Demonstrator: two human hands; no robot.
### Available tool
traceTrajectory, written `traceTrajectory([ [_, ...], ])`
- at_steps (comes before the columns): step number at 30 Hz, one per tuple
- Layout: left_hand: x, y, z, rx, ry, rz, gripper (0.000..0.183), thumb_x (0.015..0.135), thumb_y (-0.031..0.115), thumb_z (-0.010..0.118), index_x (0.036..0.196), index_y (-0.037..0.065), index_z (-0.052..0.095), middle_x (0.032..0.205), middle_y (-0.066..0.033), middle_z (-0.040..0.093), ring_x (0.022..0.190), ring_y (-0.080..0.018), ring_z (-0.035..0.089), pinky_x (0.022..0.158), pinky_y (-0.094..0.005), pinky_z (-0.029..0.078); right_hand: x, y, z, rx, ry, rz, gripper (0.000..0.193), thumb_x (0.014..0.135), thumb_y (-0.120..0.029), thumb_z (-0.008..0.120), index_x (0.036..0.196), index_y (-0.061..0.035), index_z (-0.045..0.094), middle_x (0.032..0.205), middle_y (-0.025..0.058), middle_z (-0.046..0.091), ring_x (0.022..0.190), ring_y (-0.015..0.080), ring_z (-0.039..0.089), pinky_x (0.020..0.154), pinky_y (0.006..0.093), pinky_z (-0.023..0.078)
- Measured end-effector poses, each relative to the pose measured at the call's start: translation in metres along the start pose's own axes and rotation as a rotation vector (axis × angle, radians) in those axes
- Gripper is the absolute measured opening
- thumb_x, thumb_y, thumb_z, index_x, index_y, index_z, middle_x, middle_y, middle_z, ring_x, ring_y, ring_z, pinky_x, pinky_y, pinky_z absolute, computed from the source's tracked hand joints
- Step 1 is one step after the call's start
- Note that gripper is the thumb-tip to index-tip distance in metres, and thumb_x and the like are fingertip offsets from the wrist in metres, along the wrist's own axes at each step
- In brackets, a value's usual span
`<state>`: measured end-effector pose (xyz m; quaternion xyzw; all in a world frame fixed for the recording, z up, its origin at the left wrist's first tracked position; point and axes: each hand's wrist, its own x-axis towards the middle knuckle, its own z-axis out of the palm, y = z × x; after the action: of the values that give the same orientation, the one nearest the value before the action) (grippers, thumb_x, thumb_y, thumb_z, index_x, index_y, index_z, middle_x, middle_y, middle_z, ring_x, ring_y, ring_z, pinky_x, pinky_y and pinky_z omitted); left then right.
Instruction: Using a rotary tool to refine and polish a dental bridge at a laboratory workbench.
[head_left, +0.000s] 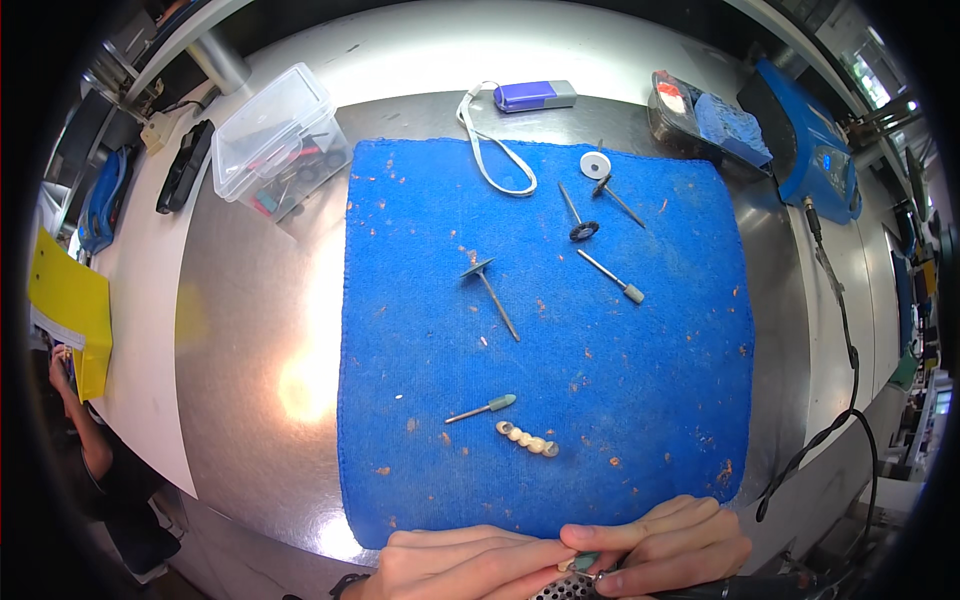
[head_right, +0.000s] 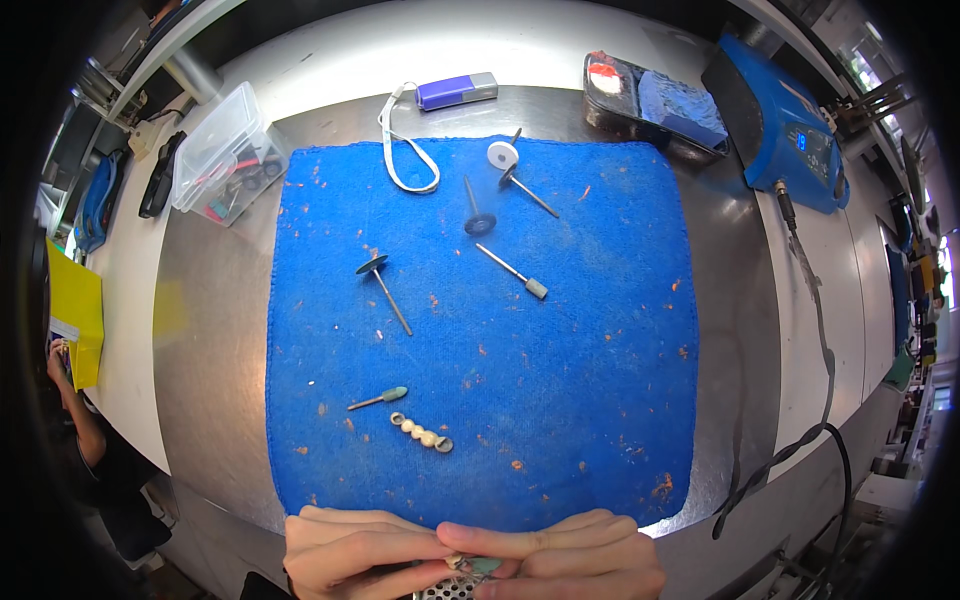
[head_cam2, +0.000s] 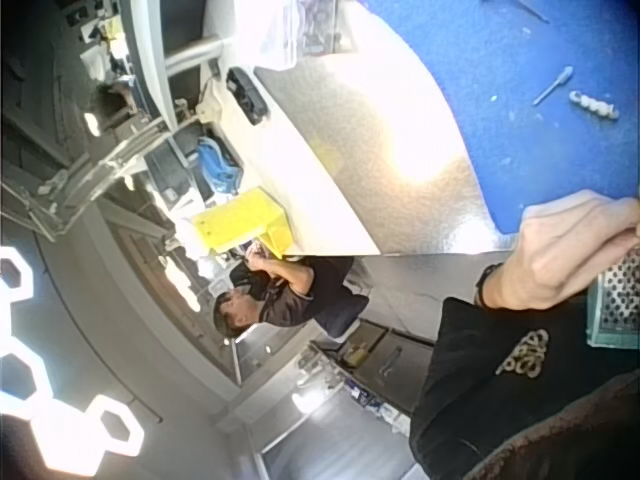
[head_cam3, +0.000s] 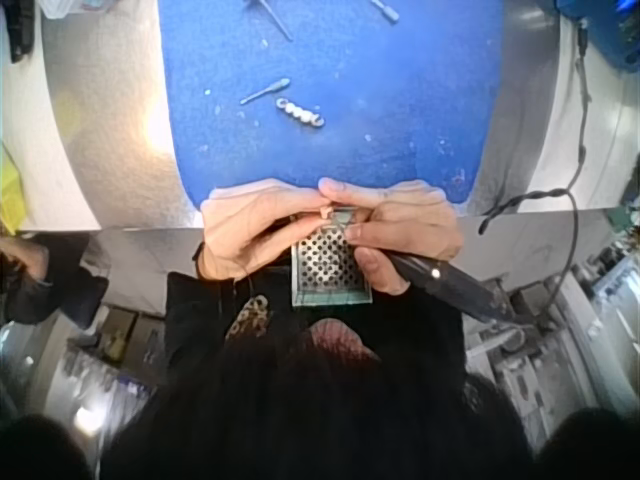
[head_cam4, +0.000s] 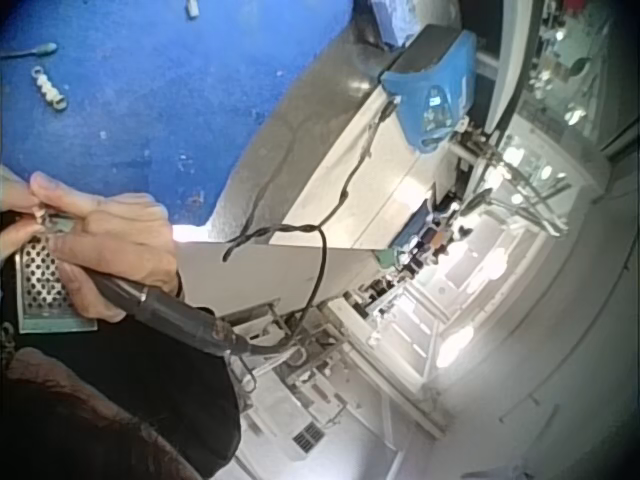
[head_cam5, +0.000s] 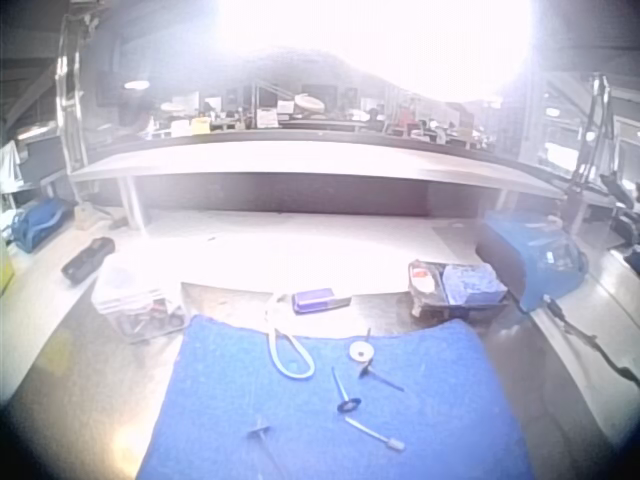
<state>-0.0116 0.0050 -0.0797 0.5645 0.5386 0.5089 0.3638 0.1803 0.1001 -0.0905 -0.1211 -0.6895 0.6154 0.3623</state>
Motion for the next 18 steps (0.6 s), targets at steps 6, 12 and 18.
traceTrajectory([
  [6, 0.0011, 0.001, 0.0007, -0.01, -0.004, -0.009, 0.025, 0.08, -0.003, 0.081, 0.104, -0.004, 0.073, 0.083, -0.0145, 0.074, 0.07, -0.0229, 0.073, 0.062, -0.0292, 0.055, -0.0012, -0.0024, -0.0011, -0.009, -0.011, 0.008, 0.009, 0.086, -0.003, 0.068, 0.085, 0.0057, 0.068, 0.057, 0.0099, 0.061, 0.075, 0.0301, 0.078, 0.077, 0.0379, 0.064],
  [12, 0.0001, -0.0001, 0.0006, -0.001, 0.008, 0.001, 0.025, 0.08, -0.003, 0.081, 0.104, -0.004, 0.073, 0.083, -0.0145, 0.074, 0.07, -0.023, 0.073, 0.062, -0.0293, 0.055, -0.0008, 0.0003, 0.0008, 0.007, 0.005, -0.004, 0.009, 0.086, -0.003, 0.067, 0.086, 0.0062, 0.068, 0.057, 0.0102, 0.06, 0.067, 0.0279, 0.076, 0.081, 0.0397, 0.063],
  [18, -0.0007, -0.0017, -0.0001, 0.005, -0.006, -0.001, 0.027, 0.08, -0.004, 0.081, 0.105, -0.005, 0.073, 0.084, -0.0145, 0.074, 0.071, -0.0233, 0.073, 0.062, -0.0296, 0.055, -0.0007, -0.001, 0.0004, -0.002, 0.011, 0.012, 0.01, 0.086, -0.004, 0.067, 0.086, 0.0062, 0.067, 0.057, 0.0106, 0.061, 0.066, 0.0277, 0.075, 0.08, 0.0393, 0.063],
])
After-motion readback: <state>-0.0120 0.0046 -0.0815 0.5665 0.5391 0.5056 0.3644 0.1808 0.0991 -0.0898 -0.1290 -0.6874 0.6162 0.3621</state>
